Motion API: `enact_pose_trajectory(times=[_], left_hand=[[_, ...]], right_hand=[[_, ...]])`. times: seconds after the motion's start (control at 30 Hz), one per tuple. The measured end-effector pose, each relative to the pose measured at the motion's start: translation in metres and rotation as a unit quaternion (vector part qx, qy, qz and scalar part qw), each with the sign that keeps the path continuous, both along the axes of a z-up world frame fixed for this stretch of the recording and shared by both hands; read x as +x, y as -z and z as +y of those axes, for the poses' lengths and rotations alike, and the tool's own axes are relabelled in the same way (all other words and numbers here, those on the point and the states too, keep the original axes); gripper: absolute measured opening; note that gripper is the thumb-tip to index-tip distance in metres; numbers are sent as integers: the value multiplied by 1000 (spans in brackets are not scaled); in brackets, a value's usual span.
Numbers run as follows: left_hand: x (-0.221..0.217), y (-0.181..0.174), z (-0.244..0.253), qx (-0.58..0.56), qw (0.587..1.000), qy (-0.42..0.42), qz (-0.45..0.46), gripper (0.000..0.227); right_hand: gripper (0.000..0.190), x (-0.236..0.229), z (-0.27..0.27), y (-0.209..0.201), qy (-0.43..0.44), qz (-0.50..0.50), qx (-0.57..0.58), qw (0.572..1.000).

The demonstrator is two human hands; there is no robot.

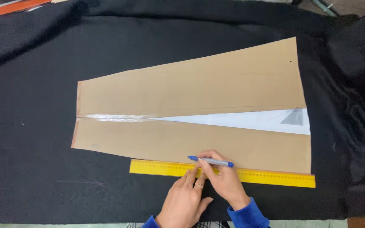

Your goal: The person measures a piece of black fabric using a yellow ruler and a blue pen. They place a cardboard pattern on the fabric, align the ruler along the edge, and mark measurements. The person then flips the pattern over to reveal a red and gold design and continues measuring and marking the fabric.

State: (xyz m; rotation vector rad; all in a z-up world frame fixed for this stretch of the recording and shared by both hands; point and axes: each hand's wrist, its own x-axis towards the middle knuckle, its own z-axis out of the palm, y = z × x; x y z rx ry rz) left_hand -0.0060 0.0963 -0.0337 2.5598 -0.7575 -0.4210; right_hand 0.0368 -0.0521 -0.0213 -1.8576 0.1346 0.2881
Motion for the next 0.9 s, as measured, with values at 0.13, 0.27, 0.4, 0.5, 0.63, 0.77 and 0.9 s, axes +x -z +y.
enact_pose_trajectory(times=[0.13,0.27,0.4,0.5,0.63,0.77,0.9], left_hand=[[-5,9,29,80,993,-25,-84,76],[-12,27,45,121,977,-44,-173,84],[-13,36,50,121,979,-3,-167,83],[-14,39,48,118,981,18,-151,89],[-15,39,43,134,980,22,-146,104],[-18,45,39,151,977,30,-146,112],[-20,51,37,166,974,33,-151,116]], right_hand=[[19,2,8,11,11,71,-17,997],[20,4,13,12,8,69,-25,997],[18,8,19,6,-15,48,-50,997],[18,9,21,4,-30,37,-63,997],[18,15,26,6,-55,25,-72,996],[18,26,44,3,-93,18,-90,991],[17,36,61,2,-133,20,-100,986]])
